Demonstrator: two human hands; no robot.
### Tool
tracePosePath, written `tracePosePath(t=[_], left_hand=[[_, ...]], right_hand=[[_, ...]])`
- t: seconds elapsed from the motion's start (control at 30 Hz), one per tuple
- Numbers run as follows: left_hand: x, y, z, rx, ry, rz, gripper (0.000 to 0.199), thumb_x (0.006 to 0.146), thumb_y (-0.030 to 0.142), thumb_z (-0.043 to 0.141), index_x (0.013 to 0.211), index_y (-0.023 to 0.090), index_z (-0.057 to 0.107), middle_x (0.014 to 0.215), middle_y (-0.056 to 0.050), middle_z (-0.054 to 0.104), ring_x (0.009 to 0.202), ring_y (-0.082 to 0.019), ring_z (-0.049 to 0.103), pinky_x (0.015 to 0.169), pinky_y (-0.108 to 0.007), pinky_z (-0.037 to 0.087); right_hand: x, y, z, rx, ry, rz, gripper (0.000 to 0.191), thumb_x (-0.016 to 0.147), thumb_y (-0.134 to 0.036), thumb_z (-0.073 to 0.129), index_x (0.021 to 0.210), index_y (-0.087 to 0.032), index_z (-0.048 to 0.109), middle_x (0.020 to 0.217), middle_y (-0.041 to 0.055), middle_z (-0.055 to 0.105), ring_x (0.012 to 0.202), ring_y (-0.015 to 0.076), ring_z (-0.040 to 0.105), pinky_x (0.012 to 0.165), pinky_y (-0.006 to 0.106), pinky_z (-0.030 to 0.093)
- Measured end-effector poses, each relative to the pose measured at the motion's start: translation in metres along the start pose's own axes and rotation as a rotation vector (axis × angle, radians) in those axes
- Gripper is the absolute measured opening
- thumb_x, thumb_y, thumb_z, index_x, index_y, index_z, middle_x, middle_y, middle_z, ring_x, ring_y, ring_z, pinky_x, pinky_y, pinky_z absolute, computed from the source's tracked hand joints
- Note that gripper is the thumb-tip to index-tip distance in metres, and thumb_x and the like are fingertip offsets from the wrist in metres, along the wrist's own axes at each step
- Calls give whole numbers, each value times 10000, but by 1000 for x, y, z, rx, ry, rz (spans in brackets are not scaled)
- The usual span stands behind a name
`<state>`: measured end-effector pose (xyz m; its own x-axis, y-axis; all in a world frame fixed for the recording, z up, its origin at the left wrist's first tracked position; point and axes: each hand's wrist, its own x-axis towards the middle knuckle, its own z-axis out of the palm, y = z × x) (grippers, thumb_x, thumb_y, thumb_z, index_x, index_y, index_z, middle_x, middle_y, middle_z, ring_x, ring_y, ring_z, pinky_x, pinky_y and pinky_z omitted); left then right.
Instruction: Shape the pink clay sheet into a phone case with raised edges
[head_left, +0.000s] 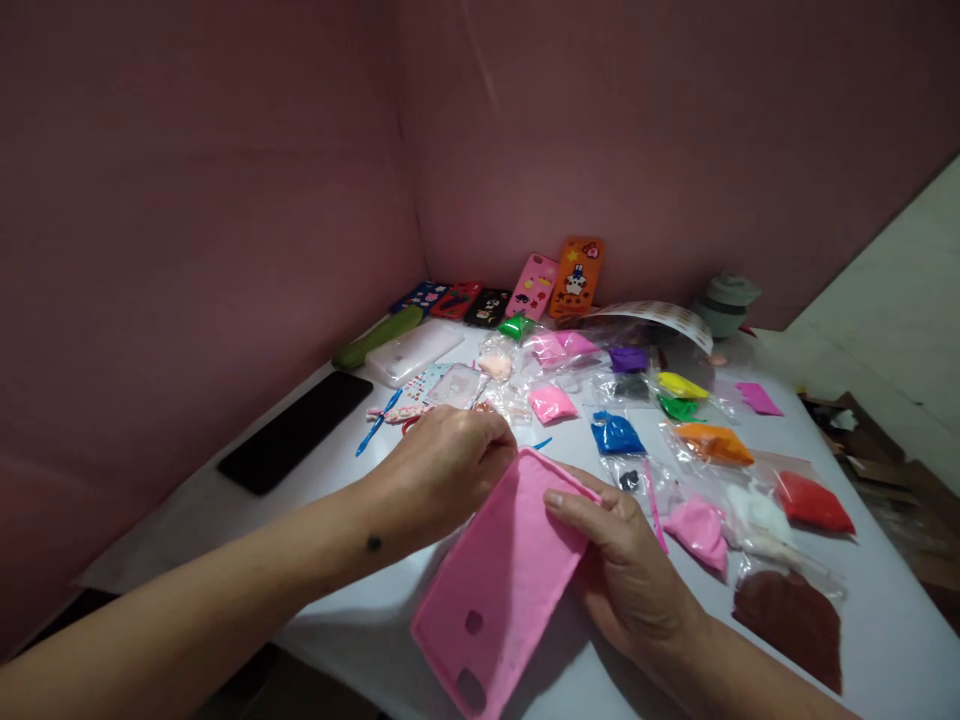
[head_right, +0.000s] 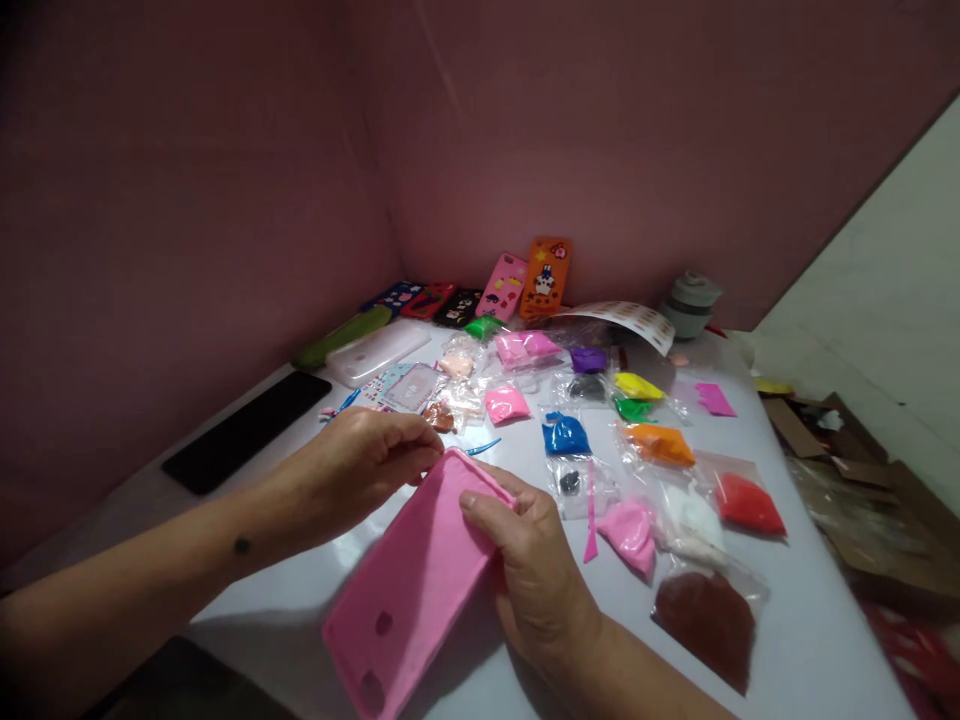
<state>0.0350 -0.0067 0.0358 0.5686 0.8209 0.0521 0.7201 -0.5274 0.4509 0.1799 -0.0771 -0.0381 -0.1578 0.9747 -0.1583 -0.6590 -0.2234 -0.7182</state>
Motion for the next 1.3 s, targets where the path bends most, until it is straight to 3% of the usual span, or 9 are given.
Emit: tracePosePath(t=[0.13,0.3,0.47,0.63,0.83,1.0,1.3], left_hand=[[2,3,4,125,61,24,210,811,176,501,629,151,603,567,1,568,522,-111,463,519,-255,274],[5,2,8,242,105,85,201,825,164,470,645,154,557,633,-10,589,591,-137,521,566,-274,314],[2,-1,14,352,120,152,194,863,182,417,712,157,536,679,-28,577,576,-140,493,569,-290,325],[-4,-1,17,450,152,188,204,876,161,378,765,149,549,726,-62,595,615,-171,518,555,-299,316],[-5,-4,5,309,181,171,285,922,249,361,723,162,546,665,-31,596,562,-137,513,559,-277,341],[-4,-13,2,179,67,83,272,917,257,391,730,167,567,673,-30,617,603,-141,535,584,-268,342],[-1,-13,12,291,54,211,190,906,243,379,737,184,442,636,11,485,539,-120,390,547,-283,249]], right_hand=[[0,-2,0,20,-34,-23,184,804,-185,645,984,-165,675,703,20,596,605,110,489,595,233,395],[-1,0,-2,-28,-64,-45,116,830,-187,620,927,-161,677,657,-5,522,562,90,424,523,218,327],[1,0,-2,-34,-101,-55,231,850,-187,600,1071,-185,668,698,5,560,609,107,465,599,247,381],[2,-1,-1,-53,-94,-48,232,841,-210,616,1065,-194,674,752,23,601,660,135,503,635,270,388],[3,-1,-4,-33,-71,-37,136,812,-212,638,931,-162,682,744,23,583,635,125,485,624,263,373],[2,-1,-4,-14,-64,-19,220,815,-209,635,1023,-151,678,766,39,597,676,132,498,681,280,402],[2,-1,-2,7,-101,-30,298,827,-180,617,1121,-180,660,769,45,627,666,135,509,641,266,384]])
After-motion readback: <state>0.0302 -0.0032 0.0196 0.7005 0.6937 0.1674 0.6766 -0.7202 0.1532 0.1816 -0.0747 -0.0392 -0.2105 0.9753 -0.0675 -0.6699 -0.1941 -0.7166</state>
